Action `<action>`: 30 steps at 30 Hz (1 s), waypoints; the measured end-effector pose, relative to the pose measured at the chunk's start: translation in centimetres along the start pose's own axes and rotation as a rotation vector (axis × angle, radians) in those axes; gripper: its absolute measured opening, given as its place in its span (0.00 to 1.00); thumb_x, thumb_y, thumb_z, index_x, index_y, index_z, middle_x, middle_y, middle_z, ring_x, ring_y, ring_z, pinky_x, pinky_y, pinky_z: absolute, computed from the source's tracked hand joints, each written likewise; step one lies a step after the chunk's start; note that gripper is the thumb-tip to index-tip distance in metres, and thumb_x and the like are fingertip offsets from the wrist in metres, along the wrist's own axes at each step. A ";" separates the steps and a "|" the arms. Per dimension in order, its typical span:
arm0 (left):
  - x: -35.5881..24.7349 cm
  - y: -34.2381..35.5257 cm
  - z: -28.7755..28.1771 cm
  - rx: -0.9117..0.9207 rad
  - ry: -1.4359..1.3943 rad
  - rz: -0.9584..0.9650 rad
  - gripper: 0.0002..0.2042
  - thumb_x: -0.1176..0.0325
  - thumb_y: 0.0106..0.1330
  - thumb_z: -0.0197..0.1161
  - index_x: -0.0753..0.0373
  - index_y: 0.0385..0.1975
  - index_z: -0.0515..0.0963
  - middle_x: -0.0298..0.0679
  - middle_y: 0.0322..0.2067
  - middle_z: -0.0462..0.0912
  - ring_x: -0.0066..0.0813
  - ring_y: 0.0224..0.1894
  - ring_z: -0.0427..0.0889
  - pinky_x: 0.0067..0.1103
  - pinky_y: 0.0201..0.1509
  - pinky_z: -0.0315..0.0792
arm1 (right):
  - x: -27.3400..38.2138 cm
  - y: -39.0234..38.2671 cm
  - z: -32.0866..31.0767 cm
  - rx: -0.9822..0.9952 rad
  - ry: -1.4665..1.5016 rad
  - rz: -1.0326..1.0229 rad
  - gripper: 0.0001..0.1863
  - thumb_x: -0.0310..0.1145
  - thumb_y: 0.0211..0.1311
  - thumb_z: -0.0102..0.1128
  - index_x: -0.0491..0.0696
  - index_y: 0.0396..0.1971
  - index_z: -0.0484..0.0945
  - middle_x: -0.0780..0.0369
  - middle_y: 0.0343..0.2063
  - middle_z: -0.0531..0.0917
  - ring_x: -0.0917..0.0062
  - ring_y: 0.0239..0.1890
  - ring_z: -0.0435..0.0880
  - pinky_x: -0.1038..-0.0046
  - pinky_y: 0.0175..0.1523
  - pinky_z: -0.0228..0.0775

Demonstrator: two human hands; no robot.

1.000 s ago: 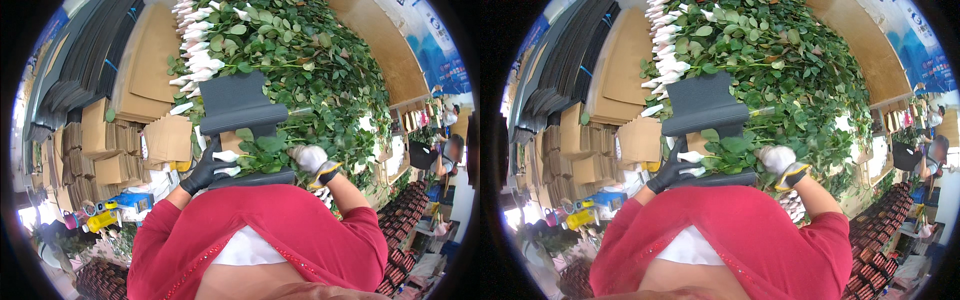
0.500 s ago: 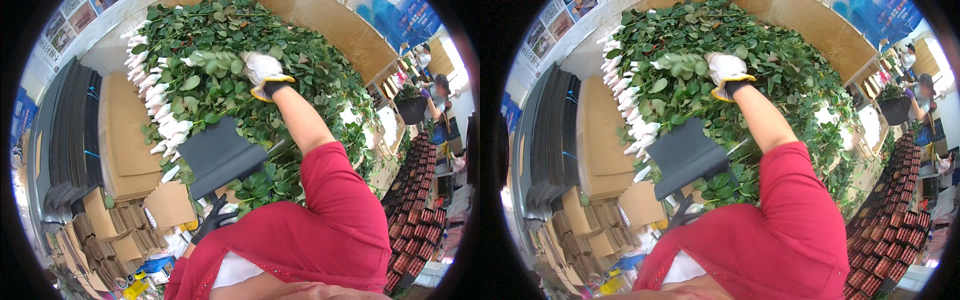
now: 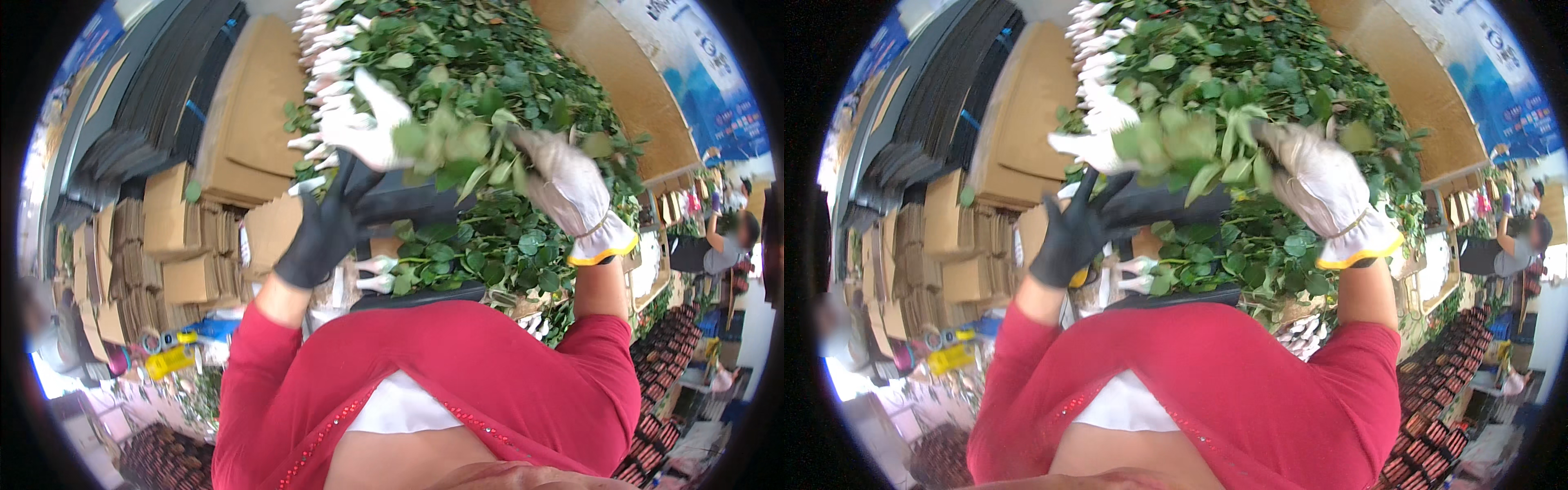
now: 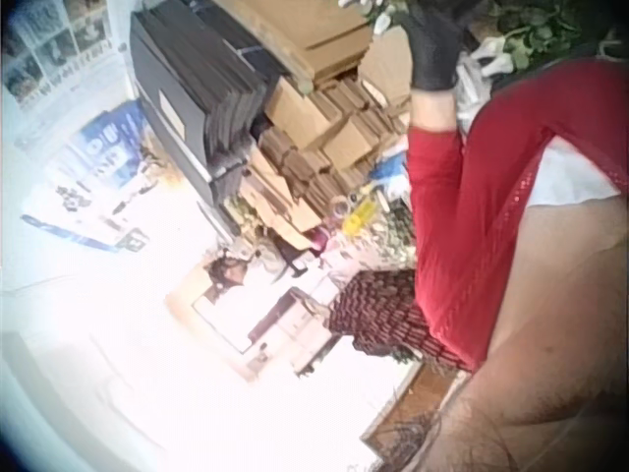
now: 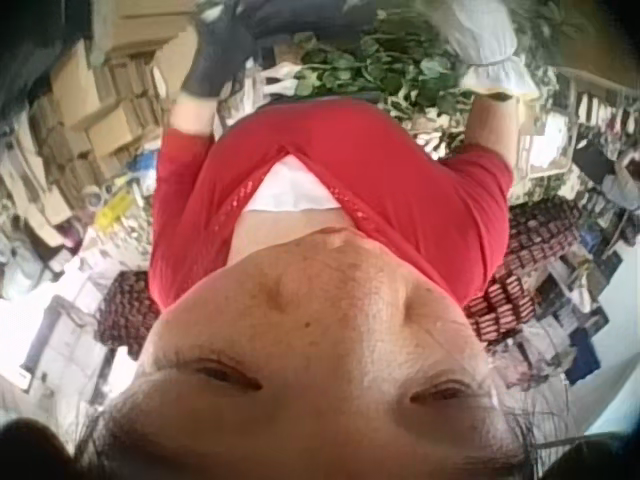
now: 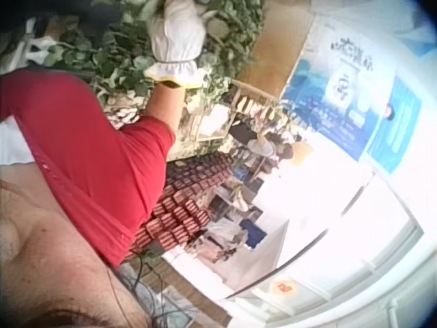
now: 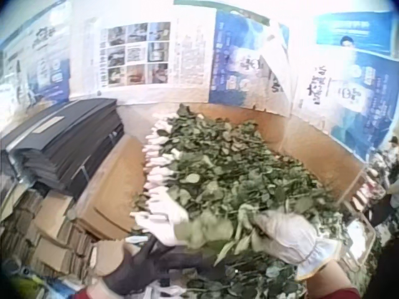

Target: The person arranges white flowers with green leaves into black rectangular boxes. They place the flowers into the boxes, adjust their positions, and occasionally add leaves. The person also handles clear plastic covers and stacks the boxes.

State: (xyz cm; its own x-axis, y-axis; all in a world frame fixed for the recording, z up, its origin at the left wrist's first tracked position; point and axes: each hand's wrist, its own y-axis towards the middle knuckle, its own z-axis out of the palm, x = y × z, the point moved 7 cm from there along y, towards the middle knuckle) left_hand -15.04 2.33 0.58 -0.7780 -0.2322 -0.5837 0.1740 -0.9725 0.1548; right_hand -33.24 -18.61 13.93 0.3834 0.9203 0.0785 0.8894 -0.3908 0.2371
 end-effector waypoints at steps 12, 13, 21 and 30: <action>-0.1 6.2 1.9 -0.111 0.800 0.108 0.19 0.60 0.80 0.53 0.65 0.62 0.76 0.40 0.53 0.83 0.29 0.55 0.82 0.28 0.61 0.76 | 2.0 4.3 4.2 0.392 0.584 -0.040 0.13 0.26 0.68 0.61 0.45 0.52 0.80 0.59 0.46 0.88 0.75 0.48 0.87 0.75 0.57 0.78; -0.5 6.3 0.7 -0.197 0.683 0.008 0.20 0.59 0.81 0.52 0.65 0.62 0.75 0.41 0.53 0.83 0.31 0.55 0.83 0.30 0.60 0.78 | 1.2 4.5 2.5 0.280 0.706 0.143 0.14 0.23 0.69 0.60 0.45 0.53 0.80 0.58 0.48 0.88 0.76 0.49 0.86 0.74 0.58 0.78; -2.2 8.8 -2.6 -0.387 0.436 -0.086 0.21 0.57 0.79 0.55 0.64 0.63 0.75 0.43 0.52 0.84 0.33 0.54 0.85 0.30 0.59 0.80 | 3.1 5.9 2.8 0.043 0.648 0.021 0.23 0.33 0.63 0.67 0.48 0.59 0.79 0.54 0.51 0.86 0.65 0.56 0.85 0.67 0.60 0.78; -1.5 6.6 -13.0 -0.442 0.534 -0.301 0.20 0.66 0.74 0.59 0.63 0.63 0.75 0.40 0.54 0.82 0.34 0.55 0.83 0.31 0.60 0.79 | 2.5 8.9 5.2 -0.001 0.538 -0.015 0.15 0.39 0.74 0.55 0.50 0.51 0.85 0.57 0.39 0.88 0.68 0.41 0.87 0.69 0.49 0.78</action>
State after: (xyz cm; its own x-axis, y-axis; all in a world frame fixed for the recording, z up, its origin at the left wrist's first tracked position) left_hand -4.91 -4.00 -7.85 -0.4514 0.1763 -0.8747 0.3142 -0.8861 -0.3408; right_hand -23.09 -19.91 11.24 0.1886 0.8064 0.5605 0.8936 -0.3777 0.2427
